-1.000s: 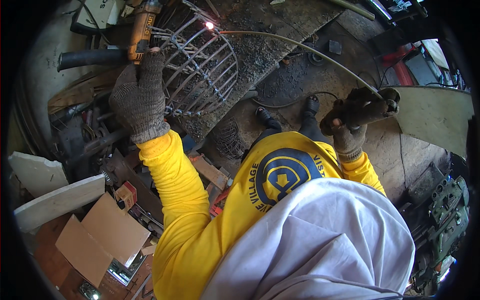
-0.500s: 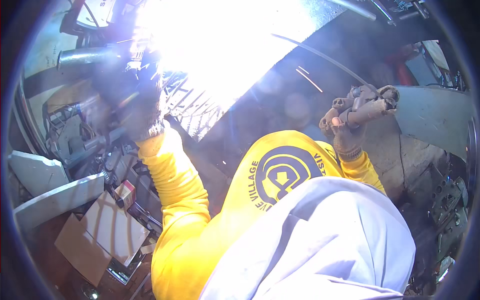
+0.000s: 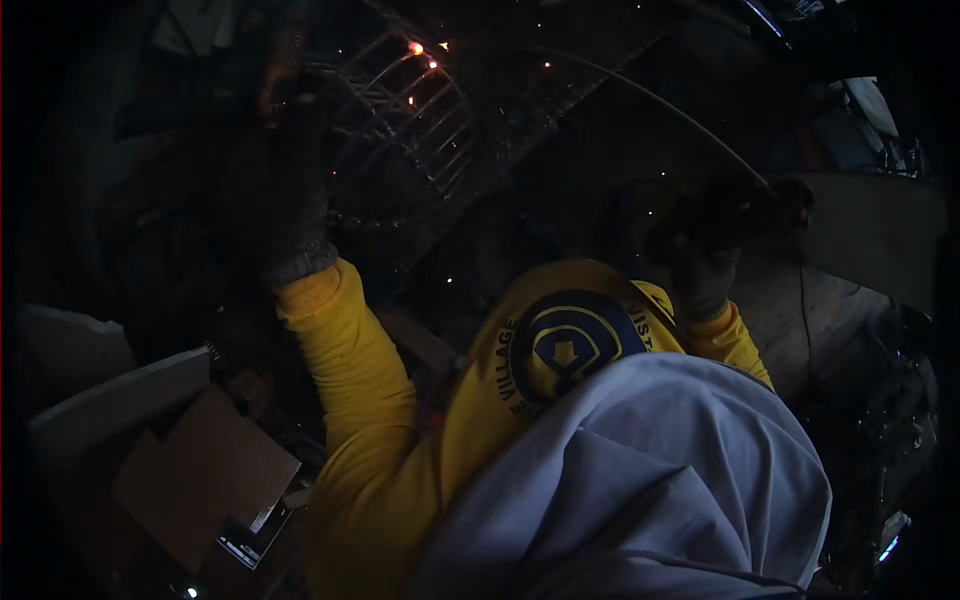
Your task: The person holds a metal cage structure and welds several points on it using a welding rod while wearing protective gloves.
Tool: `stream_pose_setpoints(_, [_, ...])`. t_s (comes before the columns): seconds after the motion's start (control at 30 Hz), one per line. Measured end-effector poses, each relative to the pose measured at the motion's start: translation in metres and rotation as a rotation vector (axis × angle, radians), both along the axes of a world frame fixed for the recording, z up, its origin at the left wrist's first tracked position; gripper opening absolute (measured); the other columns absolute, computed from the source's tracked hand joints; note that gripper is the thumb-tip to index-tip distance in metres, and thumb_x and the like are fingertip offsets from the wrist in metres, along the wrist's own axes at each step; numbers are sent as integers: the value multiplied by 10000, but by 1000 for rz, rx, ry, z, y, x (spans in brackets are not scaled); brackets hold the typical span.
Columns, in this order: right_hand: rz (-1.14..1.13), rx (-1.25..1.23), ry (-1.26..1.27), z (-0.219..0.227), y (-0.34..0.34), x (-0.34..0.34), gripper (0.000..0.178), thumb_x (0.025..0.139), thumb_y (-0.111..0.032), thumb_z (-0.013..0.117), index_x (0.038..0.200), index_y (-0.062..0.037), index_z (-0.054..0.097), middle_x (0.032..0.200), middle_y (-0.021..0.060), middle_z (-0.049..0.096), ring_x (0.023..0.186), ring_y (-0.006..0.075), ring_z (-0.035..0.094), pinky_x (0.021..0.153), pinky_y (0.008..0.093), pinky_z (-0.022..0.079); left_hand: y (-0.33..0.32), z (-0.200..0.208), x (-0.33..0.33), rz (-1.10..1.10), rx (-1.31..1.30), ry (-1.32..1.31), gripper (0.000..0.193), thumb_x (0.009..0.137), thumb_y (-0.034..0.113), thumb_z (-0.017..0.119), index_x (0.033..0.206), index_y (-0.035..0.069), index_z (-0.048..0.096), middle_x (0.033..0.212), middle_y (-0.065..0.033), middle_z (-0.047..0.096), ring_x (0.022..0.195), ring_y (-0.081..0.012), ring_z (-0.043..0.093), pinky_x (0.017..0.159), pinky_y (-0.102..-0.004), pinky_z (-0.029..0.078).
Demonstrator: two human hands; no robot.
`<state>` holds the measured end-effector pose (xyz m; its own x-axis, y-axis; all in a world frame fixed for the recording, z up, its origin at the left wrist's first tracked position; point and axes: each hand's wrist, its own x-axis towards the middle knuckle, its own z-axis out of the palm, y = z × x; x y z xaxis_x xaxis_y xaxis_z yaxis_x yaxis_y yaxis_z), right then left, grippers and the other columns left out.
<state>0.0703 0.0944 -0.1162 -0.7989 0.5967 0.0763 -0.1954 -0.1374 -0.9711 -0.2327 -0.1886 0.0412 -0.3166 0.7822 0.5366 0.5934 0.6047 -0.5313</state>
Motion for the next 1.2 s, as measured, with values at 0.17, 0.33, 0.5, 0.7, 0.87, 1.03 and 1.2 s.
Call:
stream_pose_setpoints(0.17, [-38, 98, -136, -4, -4, 6, 494, 881, -170, 687, 1280, 12, 460, 948, 65, 603, 770, 140, 590, 660, 273, 505, 2, 7, 10, 49, -21, -105, 219, 902, 166, 655, 1120, 168, 685, 907, -118, 673, 776, -302, 674, 648, -381, 530])
stream_pose_setpoints(0.33, [0, 65, -95, 6, -8, -1, 480, 884, -193, 690, 1255, 15, 467, 910, 67, 598, 729, 144, 583, 627, 278, 493, 6, 6, 9, 182, 346, -483, 268, 849, 357, 728, 977, 122, 728, 739, -108, 670, 649, -271, 654, 590, -356, 494])
stream_pose_setpoints(0.5, [29, -58, -188, -1, -2, 7, 411, 767, -138, 773, 1125, -11, 617, 1039, 89, 667, 847, 169, 646, 751, 297, 522, 25, 13, 20, 312, 629, -691, 490, 845, 509, 688, 839, 21, 734, 703, -125, 688, 641, -267, 662, 611, -356, 492])
stream_pose_setpoints(0.7, [-29, 122, -245, -1, -3, 9, 428, 753, -181, 797, 1112, -22, 624, 1039, 87, 658, 921, 182, 631, 828, 310, 495, 22, 10, 19, 339, 667, -722, 481, 861, 493, 679, 868, 15, 726, 719, -118, 695, 648, -250, 668, 614, -347, 494])
stream_pose_setpoints(0.87, [5, 94, -187, -2, -4, 4, 689, 767, -223, 805, 1326, -57, 438, 1087, 86, 598, 904, 170, 622, 816, 294, 507, -7, 6, 11, 227, -296, 129, 399, 889, 387, 671, 1148, 85, 653, 851, -70, 682, 713, -239, 652, 610, -330, 514])
stream_pose_setpoints(1.03, [80, -58, -31, 26, -11, -15, 565, 851, -161, 699, 1300, -13, 390, 1072, 109, 571, 703, 161, 598, 596, 296, 512, -1, -2, 17, 368, -310, 291, 245, 879, 185, 652, 1124, 182, 647, 869, -40, 644, 817, -223, 653, 696, -330, 545])
stream_pose_setpoints(1.2, [126, -62, 15, 9, -6, -12, 536, 870, -240, 712, 1248, -8, 411, 862, 70, 582, 658, 147, 579, 590, 301, 499, -9, -3, 4, 235, -180, 55, 312, 925, 283, 619, 1218, 174, 617, 876, -58, 624, 806, -216, 632, 682, -332, 532])
